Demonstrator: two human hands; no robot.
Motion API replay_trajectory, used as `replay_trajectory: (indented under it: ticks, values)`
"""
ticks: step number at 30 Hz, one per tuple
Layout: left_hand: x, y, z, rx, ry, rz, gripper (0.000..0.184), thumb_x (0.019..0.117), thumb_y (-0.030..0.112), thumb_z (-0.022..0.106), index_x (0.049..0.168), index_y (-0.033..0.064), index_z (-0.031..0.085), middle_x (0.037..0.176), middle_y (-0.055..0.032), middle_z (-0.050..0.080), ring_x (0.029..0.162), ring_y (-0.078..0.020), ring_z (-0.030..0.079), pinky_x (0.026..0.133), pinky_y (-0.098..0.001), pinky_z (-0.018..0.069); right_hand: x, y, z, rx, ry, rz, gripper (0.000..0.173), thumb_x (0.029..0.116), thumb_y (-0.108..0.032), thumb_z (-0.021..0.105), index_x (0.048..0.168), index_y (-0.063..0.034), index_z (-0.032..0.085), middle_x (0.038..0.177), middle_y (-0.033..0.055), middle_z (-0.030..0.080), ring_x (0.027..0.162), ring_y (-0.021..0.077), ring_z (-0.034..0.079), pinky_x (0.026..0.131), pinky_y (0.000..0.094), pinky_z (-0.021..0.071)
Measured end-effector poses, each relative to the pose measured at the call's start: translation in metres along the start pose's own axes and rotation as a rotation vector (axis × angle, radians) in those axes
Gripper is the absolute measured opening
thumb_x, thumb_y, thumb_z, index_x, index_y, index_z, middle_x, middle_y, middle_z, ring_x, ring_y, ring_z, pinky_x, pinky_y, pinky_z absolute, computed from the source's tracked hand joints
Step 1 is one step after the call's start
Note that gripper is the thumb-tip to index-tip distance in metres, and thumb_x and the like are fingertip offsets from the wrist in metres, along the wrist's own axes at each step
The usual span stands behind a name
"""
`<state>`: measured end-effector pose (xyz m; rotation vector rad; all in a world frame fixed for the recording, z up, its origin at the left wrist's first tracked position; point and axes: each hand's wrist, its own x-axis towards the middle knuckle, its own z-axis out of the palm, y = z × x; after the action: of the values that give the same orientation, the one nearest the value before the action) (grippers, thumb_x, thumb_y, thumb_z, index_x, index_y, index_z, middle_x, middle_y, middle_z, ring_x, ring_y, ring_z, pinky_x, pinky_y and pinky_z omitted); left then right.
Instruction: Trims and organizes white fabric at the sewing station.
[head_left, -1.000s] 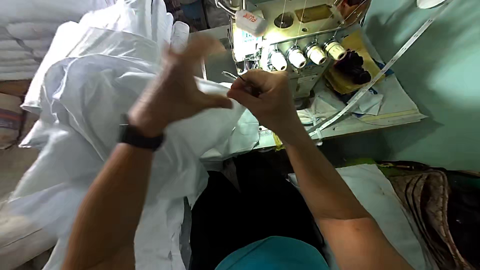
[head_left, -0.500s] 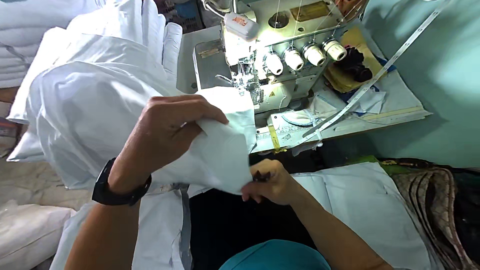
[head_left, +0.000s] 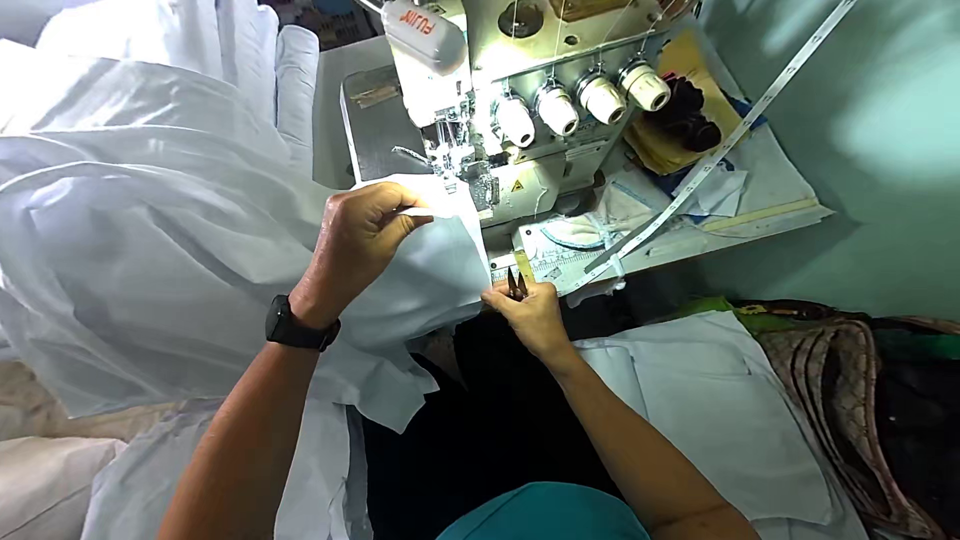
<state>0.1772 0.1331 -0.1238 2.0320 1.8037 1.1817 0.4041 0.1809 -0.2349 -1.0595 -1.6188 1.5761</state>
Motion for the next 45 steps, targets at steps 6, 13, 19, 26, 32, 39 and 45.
replay_trajectory:
  ticks: [6,13,19,26,32,39,45]
  values:
    - [0.022,-0.021,0.012,-0.017,-0.032,-0.005,0.015,0.0963,0.009,0.066,0.095,-0.0045,0.072,0.090,-0.0095,0.070,0.080,-0.0003,0.061,0.078,-0.0147,0.0487,-0.010,0.002,0.006,0.077,0.036,0.004,0.019,0.0820,-0.002,0.073,0.067,-0.0085,0.064,0.062,-0.0089,0.059,0.051,-0.0055,0.049,0.049,0.0137,0.0415]
    - [0.014,-0.014,0.015,-0.010,0.001,-0.183,0.008,0.0870,0.009,0.075,0.090,0.0014,0.074,0.083,-0.0048,0.068,0.073,-0.0028,0.060,0.069,-0.0169,0.0489,-0.028,-0.005,0.003,0.109,-0.014,0.022,0.020,0.0757,0.002,0.073,0.076,-0.0090,0.056,0.065,-0.0082,0.056,0.053,-0.0051,0.050,0.050,0.0111,0.0423]
    - [-0.016,0.030,0.057,0.627,0.042,-0.028,0.027,0.0959,0.000,0.055,0.113,0.0029,0.075,0.111,-0.0157,0.073,0.106,-0.0352,0.069,0.099,-0.0577,0.0473,-0.044,-0.004,-0.004,-0.088,-0.113,-0.277,0.010,0.0825,-0.005,0.072,0.085,0.0016,0.064,0.071,0.0007,0.063,0.059,-0.0057,0.053,0.055,0.0084,0.0427]
    - [-0.013,0.016,0.063,0.497,0.066,-0.169,0.032,0.1012,0.007,0.048,0.124,-0.0018,0.069,0.136,-0.0164,0.066,0.132,-0.0358,0.059,0.110,-0.0616,0.0407,-0.026,-0.026,0.001,-0.115,-0.023,-0.410,0.008,0.0790,-0.003,0.070,0.081,-0.0004,0.063,0.067,-0.0021,0.060,0.055,-0.0091,0.047,0.052,0.0047,0.0382]
    - [0.026,-0.021,0.028,0.295,-0.061,-0.167,0.022,0.0994,0.005,0.049,0.109,-0.0057,0.064,0.114,-0.0229,0.068,0.112,-0.0391,0.065,0.102,-0.0559,0.0459,0.012,-0.039,0.017,-0.086,0.052,-0.433,0.006,0.0781,0.000,0.070,0.077,-0.0010,0.065,0.068,-0.0042,0.060,0.054,-0.0094,0.044,0.049,0.0062,0.0350]
    - [0.071,-0.053,0.013,0.214,-0.010,-0.354,0.038,0.1000,0.018,0.062,0.130,-0.0053,0.059,0.120,-0.0252,0.068,0.119,-0.0440,0.062,0.103,-0.0612,0.0439,0.059,-0.049,0.032,-0.193,0.161,-0.651,0.010,0.0832,-0.002,0.069,0.085,0.0040,0.077,0.072,0.0044,0.071,0.063,-0.0044,0.060,0.060,0.0104,0.0488]
    - [0.092,-0.095,0.002,0.176,0.132,-0.519,0.062,0.0968,0.033,0.068,0.143,-0.0036,0.047,0.136,-0.0269,0.060,0.130,-0.0427,0.056,0.110,-0.0648,0.0374,0.065,-0.050,0.037,-0.446,0.247,-0.692,0.018,0.0863,-0.010,0.066,0.093,-0.0015,0.080,0.073,0.0063,0.073,0.058,0.0073,0.061,0.055,0.0238,0.0478]
